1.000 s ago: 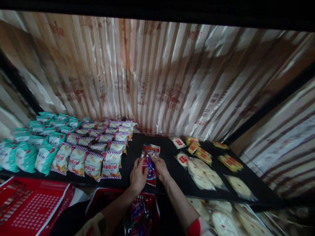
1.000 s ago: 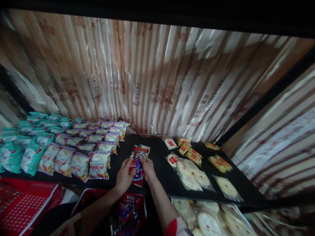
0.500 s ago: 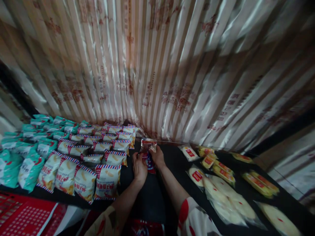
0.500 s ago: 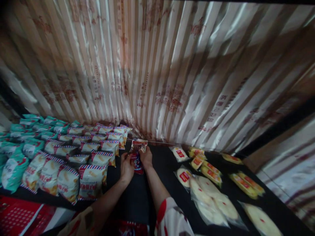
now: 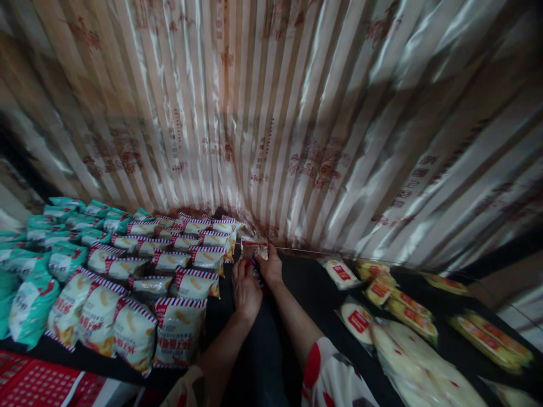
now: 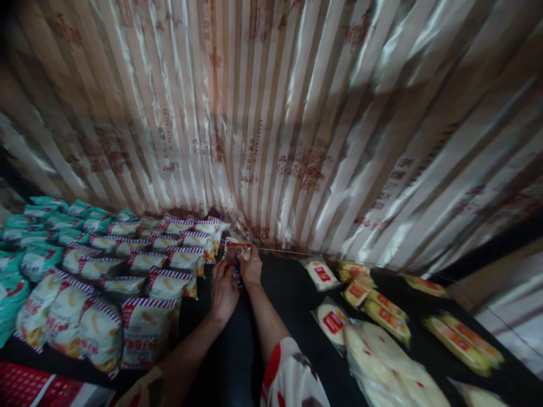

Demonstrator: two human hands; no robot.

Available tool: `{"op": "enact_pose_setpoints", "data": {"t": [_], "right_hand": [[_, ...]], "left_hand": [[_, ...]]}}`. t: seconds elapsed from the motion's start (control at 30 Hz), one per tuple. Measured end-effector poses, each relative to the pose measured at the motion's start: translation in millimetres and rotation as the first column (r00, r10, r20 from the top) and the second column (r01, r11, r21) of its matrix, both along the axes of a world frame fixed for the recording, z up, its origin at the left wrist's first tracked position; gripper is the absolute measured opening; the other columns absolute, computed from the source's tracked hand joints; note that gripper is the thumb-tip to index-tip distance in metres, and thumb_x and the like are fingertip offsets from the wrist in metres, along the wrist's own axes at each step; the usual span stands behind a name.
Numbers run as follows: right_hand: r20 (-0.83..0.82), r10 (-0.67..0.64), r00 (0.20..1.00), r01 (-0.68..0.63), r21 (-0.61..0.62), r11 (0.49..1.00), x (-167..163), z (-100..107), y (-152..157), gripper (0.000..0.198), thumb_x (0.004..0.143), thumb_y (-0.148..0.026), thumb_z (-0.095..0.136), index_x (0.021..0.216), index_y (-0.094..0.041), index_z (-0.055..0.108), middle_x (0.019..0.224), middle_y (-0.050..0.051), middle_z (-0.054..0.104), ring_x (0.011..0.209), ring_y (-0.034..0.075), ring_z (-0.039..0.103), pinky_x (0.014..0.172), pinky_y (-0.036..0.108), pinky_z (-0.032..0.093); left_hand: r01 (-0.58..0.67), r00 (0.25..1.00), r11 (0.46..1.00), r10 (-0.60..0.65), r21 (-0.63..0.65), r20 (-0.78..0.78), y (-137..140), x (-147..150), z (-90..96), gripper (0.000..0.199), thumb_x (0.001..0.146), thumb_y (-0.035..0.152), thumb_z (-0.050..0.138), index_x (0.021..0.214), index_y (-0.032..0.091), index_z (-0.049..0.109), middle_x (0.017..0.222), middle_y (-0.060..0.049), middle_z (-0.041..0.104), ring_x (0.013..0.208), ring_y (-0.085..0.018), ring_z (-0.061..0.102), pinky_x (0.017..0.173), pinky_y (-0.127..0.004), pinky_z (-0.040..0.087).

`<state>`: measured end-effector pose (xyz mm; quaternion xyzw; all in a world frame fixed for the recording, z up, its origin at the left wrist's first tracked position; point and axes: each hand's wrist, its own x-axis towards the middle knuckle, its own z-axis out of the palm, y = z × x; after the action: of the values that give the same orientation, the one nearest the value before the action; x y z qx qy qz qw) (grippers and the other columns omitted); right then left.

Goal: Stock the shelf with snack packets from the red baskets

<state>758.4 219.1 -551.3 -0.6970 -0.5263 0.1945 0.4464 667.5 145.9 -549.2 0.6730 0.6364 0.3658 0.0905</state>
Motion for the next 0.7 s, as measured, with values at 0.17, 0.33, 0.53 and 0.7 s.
{"op": "enact_pose_setpoints", "data": {"t": [0.17,0.33,0.53,0.7], "right_hand": [[0.081,-0.008,0.997,0.004,0.054,0.999,0,-2,9,0.040,0.073,-0.022,0.057,0.112,-0.015,0.057,0.102,0.009,0.066,0.092,0.020,0.062,0.086,0.030,0.046],[0.182,0.012,0.983,-0.019,0.036,0.999,-3,-4,10,0.026,0.077,-0.021,0.054,0.100,-0.016,0.065,0.104,0.011,0.061,0.085,0.019,0.061,0.082,0.030,0.048],[0.376,0.024,0.926,-0.051,0.061,0.997,-10,-7,-1,0.033,0.081,-0.030,0.055,0.109,-0.017,0.066,0.129,0.015,0.046,0.116,0.029,0.043,0.097,0.041,0.038],[0.433,0.083,0.898,-0.124,0.067,0.990,-9,-8,-5,0.037,0.080,-0.033,0.057,0.113,-0.019,0.064,0.143,0.011,0.035,0.123,0.032,0.033,0.099,0.045,0.033]], "left_hand": [[-0.037,0.998,0.999,0.035,-0.039,-0.047,8,4,0.7,0.037,0.081,0.012,0.045,0.115,0.013,0.058,0.131,-0.012,0.050,0.128,-0.028,0.034,0.103,-0.044,0.035],[-0.047,0.995,0.994,0.038,-0.096,-0.092,12,5,-0.6,0.039,0.081,0.012,0.043,0.118,0.013,0.056,0.132,-0.010,0.050,0.129,-0.028,0.034,0.102,-0.044,0.033],[-0.075,0.992,0.993,0.065,-0.091,-0.106,9,3,0.0,0.038,0.084,0.016,0.043,0.120,0.014,0.056,0.130,-0.011,0.053,0.125,-0.029,0.037,0.100,-0.044,0.035],[-0.035,0.996,0.996,0.028,-0.079,-0.084,8,2,-0.1,0.039,0.083,0.016,0.045,0.120,0.015,0.056,0.126,-0.012,0.055,0.122,-0.026,0.040,0.097,-0.041,0.038]]}}
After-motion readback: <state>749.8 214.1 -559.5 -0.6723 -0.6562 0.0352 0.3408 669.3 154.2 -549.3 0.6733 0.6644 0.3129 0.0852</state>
